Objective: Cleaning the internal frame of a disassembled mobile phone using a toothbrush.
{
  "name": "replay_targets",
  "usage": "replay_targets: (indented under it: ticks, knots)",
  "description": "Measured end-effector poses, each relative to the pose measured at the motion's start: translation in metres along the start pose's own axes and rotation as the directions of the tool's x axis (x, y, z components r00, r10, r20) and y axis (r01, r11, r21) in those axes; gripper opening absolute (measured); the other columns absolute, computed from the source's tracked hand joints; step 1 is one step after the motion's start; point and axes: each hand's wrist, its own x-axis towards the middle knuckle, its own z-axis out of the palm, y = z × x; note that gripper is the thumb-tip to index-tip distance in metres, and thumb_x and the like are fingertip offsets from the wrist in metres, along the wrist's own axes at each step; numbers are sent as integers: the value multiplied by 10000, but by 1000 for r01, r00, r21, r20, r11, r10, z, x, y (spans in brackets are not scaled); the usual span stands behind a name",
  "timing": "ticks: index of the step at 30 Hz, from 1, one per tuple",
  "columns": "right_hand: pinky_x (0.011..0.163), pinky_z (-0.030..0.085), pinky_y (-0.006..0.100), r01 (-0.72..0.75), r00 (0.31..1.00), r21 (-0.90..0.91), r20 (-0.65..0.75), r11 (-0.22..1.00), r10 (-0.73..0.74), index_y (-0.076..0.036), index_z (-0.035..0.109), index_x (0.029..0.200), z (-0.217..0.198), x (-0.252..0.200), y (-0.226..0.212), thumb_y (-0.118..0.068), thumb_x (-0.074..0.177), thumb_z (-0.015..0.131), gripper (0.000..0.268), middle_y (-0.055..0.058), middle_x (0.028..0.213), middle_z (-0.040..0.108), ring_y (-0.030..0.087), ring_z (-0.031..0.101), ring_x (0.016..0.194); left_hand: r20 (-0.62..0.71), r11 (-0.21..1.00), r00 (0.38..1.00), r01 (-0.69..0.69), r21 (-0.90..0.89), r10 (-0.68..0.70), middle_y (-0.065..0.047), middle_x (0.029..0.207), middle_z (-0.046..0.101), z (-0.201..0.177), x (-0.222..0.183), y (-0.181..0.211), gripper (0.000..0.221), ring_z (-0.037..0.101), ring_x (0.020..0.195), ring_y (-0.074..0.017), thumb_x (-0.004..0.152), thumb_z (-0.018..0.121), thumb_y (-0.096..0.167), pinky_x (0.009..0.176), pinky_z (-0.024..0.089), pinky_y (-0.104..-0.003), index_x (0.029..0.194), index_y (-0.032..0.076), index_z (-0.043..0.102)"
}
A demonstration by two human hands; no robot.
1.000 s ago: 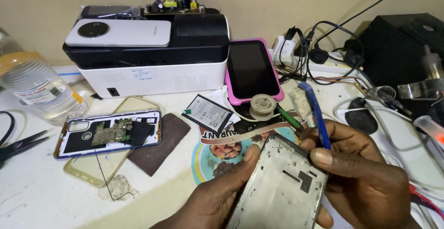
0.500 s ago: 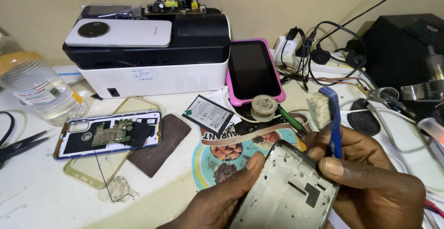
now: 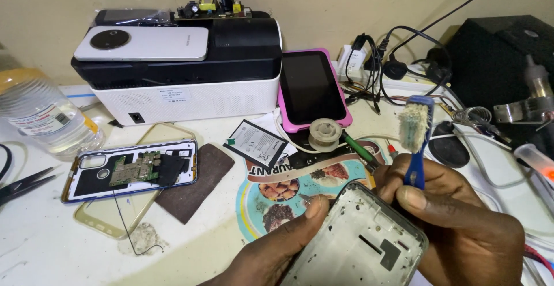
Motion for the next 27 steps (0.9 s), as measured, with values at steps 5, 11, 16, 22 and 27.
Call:
replay_targets:
  ticks: [5,11,16,22,27]
  knots:
    - [569,451,373,6,1000,-19,10,1000,-6,120,698,863,5,-1,-2,-146,770,719,283,224,730,668,321,634,575,-170,992,985,24,123,-3,-111,1450,590,15,6,2,490,526,1357,-213,1072,625,224,1178,366,-403,1497,18,497]
    - [582,439,356,-1,1000,-95,9,995,2,141,704,896,-3,9,0,-134,828,660,287,217,776,677,294,636,616,-370,974,929,97,204,-15,-92,1344,679,28,11,5,515,627,1244,-202,974,624,250,1115,463,-396,1439,31,590]
    - [560,357,296,-95,978,-653,-201,751,-51,17,752,842,-18,37,8,-137,921,728,174,68,710,644,141,509,639,-199,863,872,362,-353,-447,-400,1209,606,31,3,31,835,712,889,-403,1149,418,594,767,606,-423,1611,-102,424]
    - [673,412,344,15,981,-999,5,52,-196,-119,757,830,-46,52,22,-287,871,754,173,17,810,641,174,571,696,-138,987,981,144,66,-134,-369,1247,624,22,16,79,854,720,888,-425,1053,424,629,702,628,-543,1444,-127,495]
    - [705,480,319,75,989,-983,51,166,-142,-177,877,883,6,28,19,-277,766,865,154,6,872,717,155,620,837,-223,956,949,256,141,-221,-294,935,723,9,14,101,886,753,765,-382,996,456,694,620,627,-501,1365,-100,591]
